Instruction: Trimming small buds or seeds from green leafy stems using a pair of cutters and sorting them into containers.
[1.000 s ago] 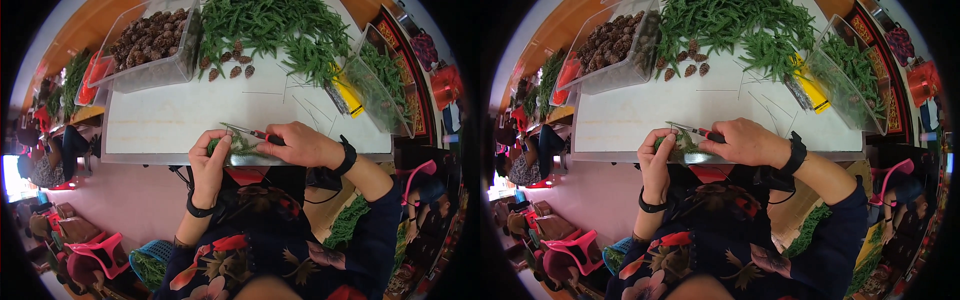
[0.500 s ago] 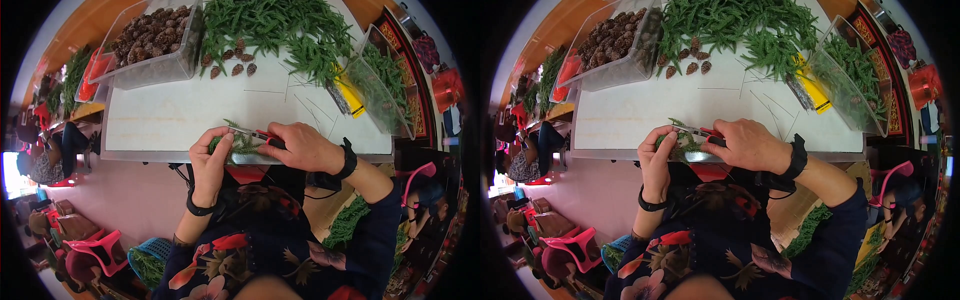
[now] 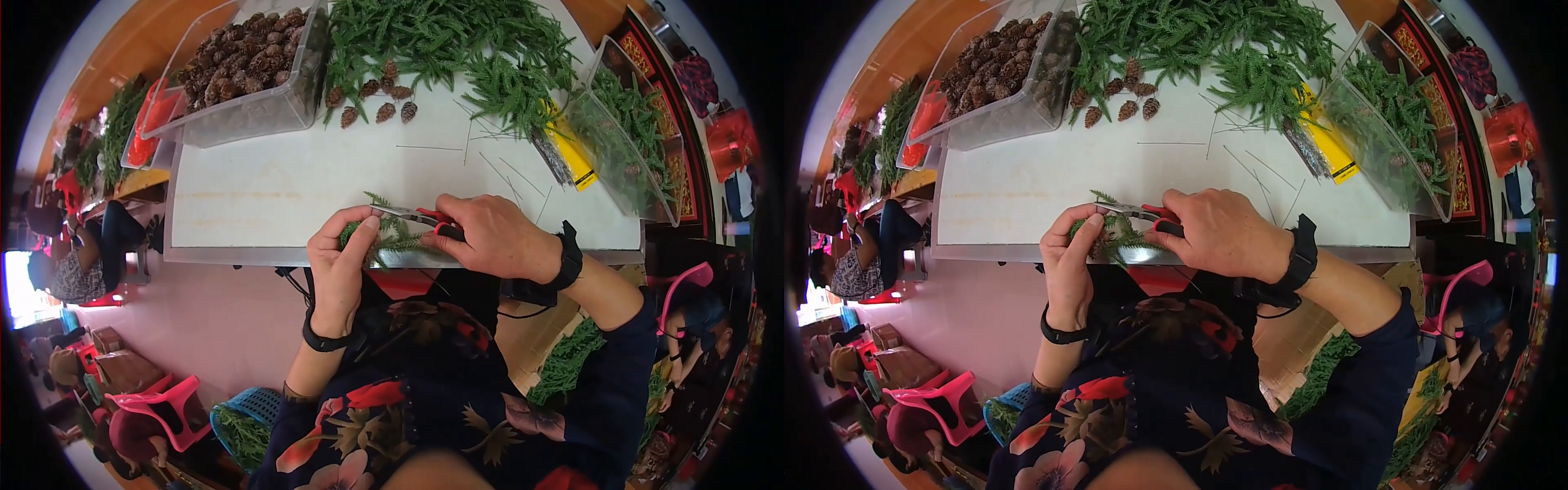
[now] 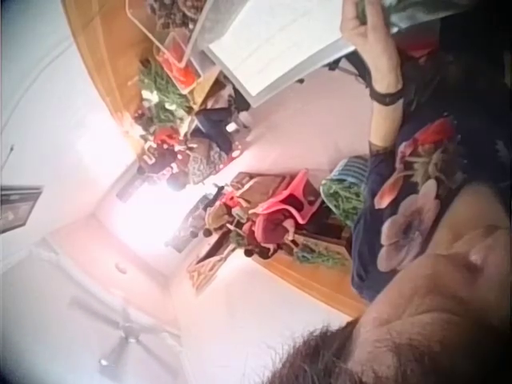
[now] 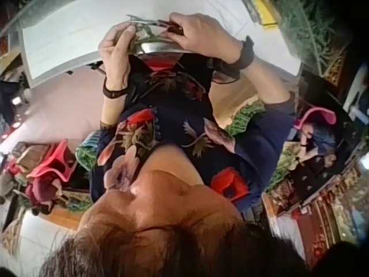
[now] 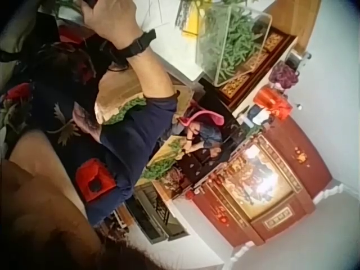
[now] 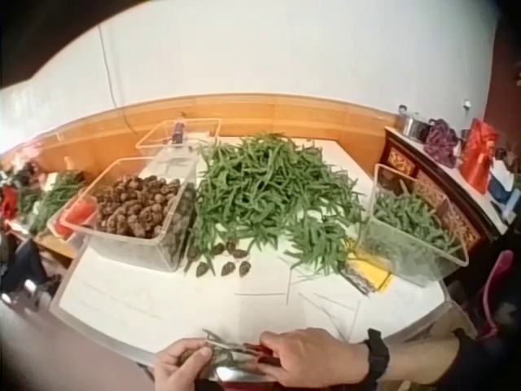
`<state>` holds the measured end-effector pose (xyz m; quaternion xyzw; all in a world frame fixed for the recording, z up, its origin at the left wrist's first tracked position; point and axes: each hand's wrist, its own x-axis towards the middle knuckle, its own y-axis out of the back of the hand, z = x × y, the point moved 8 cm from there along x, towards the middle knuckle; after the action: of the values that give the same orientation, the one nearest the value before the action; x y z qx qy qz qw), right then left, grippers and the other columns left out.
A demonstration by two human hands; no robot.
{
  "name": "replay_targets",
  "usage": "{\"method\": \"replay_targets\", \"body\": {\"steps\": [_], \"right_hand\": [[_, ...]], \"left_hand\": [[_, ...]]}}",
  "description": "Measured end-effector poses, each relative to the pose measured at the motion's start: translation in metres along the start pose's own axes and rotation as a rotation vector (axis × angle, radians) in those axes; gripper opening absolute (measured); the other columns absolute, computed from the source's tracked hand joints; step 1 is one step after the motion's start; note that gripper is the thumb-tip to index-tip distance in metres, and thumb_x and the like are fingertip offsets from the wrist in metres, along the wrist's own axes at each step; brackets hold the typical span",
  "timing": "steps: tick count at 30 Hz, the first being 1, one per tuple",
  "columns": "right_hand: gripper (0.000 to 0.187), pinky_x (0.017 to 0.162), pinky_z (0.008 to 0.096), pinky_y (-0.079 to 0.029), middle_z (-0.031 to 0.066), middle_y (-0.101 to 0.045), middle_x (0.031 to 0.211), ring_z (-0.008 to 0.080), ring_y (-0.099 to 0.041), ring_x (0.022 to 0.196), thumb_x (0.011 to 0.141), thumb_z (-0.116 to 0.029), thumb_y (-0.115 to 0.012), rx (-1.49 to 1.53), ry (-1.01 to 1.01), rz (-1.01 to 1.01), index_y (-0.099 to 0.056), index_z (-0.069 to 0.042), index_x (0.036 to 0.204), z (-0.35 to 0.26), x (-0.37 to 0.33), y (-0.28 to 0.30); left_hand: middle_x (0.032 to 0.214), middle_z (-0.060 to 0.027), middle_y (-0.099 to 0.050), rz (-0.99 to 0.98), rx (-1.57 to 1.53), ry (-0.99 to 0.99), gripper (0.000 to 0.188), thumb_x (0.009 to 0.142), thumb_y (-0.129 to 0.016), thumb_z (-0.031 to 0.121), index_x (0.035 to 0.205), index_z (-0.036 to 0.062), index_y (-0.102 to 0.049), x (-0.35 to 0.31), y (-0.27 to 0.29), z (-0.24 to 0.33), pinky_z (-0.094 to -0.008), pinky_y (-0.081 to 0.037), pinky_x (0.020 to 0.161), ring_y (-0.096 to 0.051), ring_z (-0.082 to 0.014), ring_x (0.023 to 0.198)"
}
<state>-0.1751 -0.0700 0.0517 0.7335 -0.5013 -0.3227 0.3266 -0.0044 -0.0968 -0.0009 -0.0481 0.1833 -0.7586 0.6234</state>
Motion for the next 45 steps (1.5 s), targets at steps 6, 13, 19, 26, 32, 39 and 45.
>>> {"method": "replay_targets", "body": {"steps": [6, 13, 19, 26, 32, 39, 45], "right_hand": [[0.036, 0.060, 0.0469, -0.046, 0.0190, -0.062, 0.069, 0.0418, -0.060, 0.069, 0.088, -0.036, -0.066, -0.003, 0.002, 0.000, -0.055, -0.001, 0.091, -0.001, -0.001, -0.001], [0.036, 0.061, 0.0474, -0.046, 0.0198, -0.062, 0.068, 0.0418, -0.060, 0.069, 0.088, -0.035, -0.066, 0.034, 0.006, -0.030, -0.055, 0.000, 0.093, 0.001, -0.002, -0.004], [0.032, 0.058, 0.0454, -0.047, 0.0182, -0.061, 0.071, 0.0398, -0.061, 0.066, 0.087, -0.030, -0.066, -0.015, -0.005, -0.008, -0.055, -0.001, 0.093, 0.003, -0.004, -0.007], [0.032, 0.052, 0.0384, -0.045, 0.0122, -0.053, 0.081, 0.0303, -0.060, 0.068, 0.076, -0.019, -0.069, -1.155, 0.094, 0.446, -0.049, -0.005, 0.096, -0.029, -0.011, 0.021], [0.029, 0.053, 0.0368, -0.044, 0.0103, -0.051, 0.080, 0.0246, -0.057, 0.067, 0.078, -0.020, -0.067, -0.953, 0.137, 0.394, -0.050, -0.005, 0.096, -0.036, -0.011, 0.033], [0.034, 0.063, 0.0364, -0.046, 0.0113, -0.061, 0.087, 0.0245, -0.059, 0.073, 0.088, -0.031, -0.063, 0.217, -0.160, -0.187, -0.055, -0.001, 0.103, 0.006, -0.012, 0.004], [0.044, 0.076, 0.0355, -0.047, 0.0141, -0.066, 0.095, 0.0269, -0.062, 0.083, 0.092, -0.041, -0.060, 0.296, -0.203, -0.364, -0.055, -0.002, 0.112, 0.009, -0.011, -0.012]], "left_hand": [[0.088, 0.0000, -0.065, 0.000, 0.017, -0.001, 0.012, 0.090, -0.064, 0.002, 0.101, -0.0026, -0.067, -0.001, 0.001, 0.001, -0.0168, -0.045, 0.067, -0.057, -0.0035, 0.075], [0.087, 0.0004, -0.065, -0.001, 0.048, -0.023, 0.012, 0.090, -0.064, 0.002, 0.101, -0.0024, -0.067, -0.002, 0.000, 0.002, -0.0169, -0.045, 0.067, -0.057, -0.0033, 0.075], [0.084, -0.0002, -0.064, -0.011, 0.032, 0.082, 0.013, 0.089, -0.065, 0.003, 0.101, -0.0019, -0.066, -0.007, -0.007, 0.002, -0.0168, -0.044, 0.065, -0.056, -0.0035, 0.072], [0.082, -0.0005, -0.064, -0.131, -0.140, 0.322, 0.017, 0.087, -0.067, 0.003, 0.104, 0.0002, -0.064, -0.003, -0.007, -0.024, -0.0167, -0.044, 0.066, -0.057, -0.0047, 0.072], [0.083, -0.0001, -0.064, -0.058, -0.125, 0.274, 0.020, 0.086, -0.067, 0.002, 0.106, 0.0008, -0.063, -0.008, -0.006, -0.023, -0.0164, -0.044, 0.068, -0.057, -0.0044, 0.074], [0.087, 0.0006, -0.065, -0.033, 0.120, 0.014, 0.021, 0.087, -0.066, 0.000, 0.108, -0.0007, -0.062, -0.008, -0.001, -0.003, -0.0177, -0.045, 0.069, -0.055, -0.0029, 0.077], [0.090, -0.0003, -0.065, -0.081, 0.136, 0.011, 0.021, 0.089, -0.065, 0.002, 0.109, -0.0008, -0.061, -0.010, -0.003, -0.003, -0.0190, -0.047, 0.071, -0.056, -0.0040, 0.079]]}}
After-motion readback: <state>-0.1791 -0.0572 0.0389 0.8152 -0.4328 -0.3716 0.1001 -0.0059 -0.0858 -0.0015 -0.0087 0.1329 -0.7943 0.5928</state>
